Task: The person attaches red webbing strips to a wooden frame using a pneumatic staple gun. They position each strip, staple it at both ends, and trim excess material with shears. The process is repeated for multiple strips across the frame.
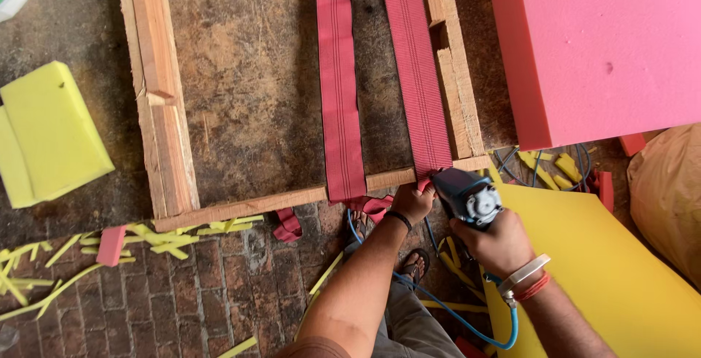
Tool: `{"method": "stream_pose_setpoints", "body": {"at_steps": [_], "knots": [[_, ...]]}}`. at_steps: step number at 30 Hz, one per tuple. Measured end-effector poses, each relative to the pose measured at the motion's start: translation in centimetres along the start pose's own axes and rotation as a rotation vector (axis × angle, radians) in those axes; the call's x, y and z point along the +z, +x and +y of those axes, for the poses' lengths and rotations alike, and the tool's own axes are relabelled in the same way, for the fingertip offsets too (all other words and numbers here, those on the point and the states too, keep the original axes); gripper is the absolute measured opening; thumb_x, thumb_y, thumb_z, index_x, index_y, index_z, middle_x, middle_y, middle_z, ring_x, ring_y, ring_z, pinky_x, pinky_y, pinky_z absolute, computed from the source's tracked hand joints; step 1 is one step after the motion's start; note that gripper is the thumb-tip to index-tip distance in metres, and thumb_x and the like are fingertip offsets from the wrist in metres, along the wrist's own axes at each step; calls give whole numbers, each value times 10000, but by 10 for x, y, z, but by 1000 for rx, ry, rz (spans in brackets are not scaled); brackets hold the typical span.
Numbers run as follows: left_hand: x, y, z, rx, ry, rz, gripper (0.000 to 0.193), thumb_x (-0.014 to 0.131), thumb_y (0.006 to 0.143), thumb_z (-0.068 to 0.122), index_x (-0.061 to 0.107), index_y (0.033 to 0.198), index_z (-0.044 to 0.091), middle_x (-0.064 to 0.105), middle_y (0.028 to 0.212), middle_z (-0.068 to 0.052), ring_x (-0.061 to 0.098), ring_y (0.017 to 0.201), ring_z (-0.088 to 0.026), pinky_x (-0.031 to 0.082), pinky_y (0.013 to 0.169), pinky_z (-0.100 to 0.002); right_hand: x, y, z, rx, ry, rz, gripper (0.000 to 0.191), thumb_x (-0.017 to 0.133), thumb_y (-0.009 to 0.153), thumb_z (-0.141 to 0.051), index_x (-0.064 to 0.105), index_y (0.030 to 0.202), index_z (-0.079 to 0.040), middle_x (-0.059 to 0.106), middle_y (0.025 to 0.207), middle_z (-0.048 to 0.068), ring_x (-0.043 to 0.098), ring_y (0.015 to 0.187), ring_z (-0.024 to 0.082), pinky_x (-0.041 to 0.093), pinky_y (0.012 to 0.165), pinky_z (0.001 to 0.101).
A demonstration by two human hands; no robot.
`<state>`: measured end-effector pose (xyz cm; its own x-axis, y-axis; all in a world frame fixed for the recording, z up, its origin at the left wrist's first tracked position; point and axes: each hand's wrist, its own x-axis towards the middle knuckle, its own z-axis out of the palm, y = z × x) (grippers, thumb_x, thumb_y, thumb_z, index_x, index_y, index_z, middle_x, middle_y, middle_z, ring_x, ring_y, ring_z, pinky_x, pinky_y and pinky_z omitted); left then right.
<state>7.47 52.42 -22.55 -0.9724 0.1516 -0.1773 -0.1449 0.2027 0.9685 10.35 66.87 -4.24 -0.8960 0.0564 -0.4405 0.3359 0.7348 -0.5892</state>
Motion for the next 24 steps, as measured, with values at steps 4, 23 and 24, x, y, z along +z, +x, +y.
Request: {"method": "stream_pose_setpoints", "body": {"at_steps": [4, 23, 24], "knots": [[3, 2, -3, 32, 77, 13, 182, 556, 1021, 196, 676, 967, 70, 716, 811, -136, 696, 755, -352, 552, 650, -466, 4, -3, -3, 17, -66, 16, 374, 825, 726, -181, 746, 1061, -34, 787, 855, 163, 780, 766, 286, 618, 714, 421], [-64, -57, 81, -202, 184, -224, 396, 723, 952, 321, 663, 1138, -23, 737, 990, -178, 699, 899, -253, 535, 780, -369, 14, 140, -102, -439, -371, 260, 811, 753, 889, -247, 408, 1608, -100, 649, 1238, 224, 673, 955, 411, 554, 781, 502], [-80, -66, 88, -122, 269, -257, 434, 750, 948, 306, 639, 1170, -50, 735, 1008, -190, 705, 920, -248, 546, 791, -365, 20, 147, -104, -497, -370, 293, 749, 771, 883, -253, 466, 1554, -119, 644, 1255, 210, 664, 1015, 402, 555, 819, 489]]}}
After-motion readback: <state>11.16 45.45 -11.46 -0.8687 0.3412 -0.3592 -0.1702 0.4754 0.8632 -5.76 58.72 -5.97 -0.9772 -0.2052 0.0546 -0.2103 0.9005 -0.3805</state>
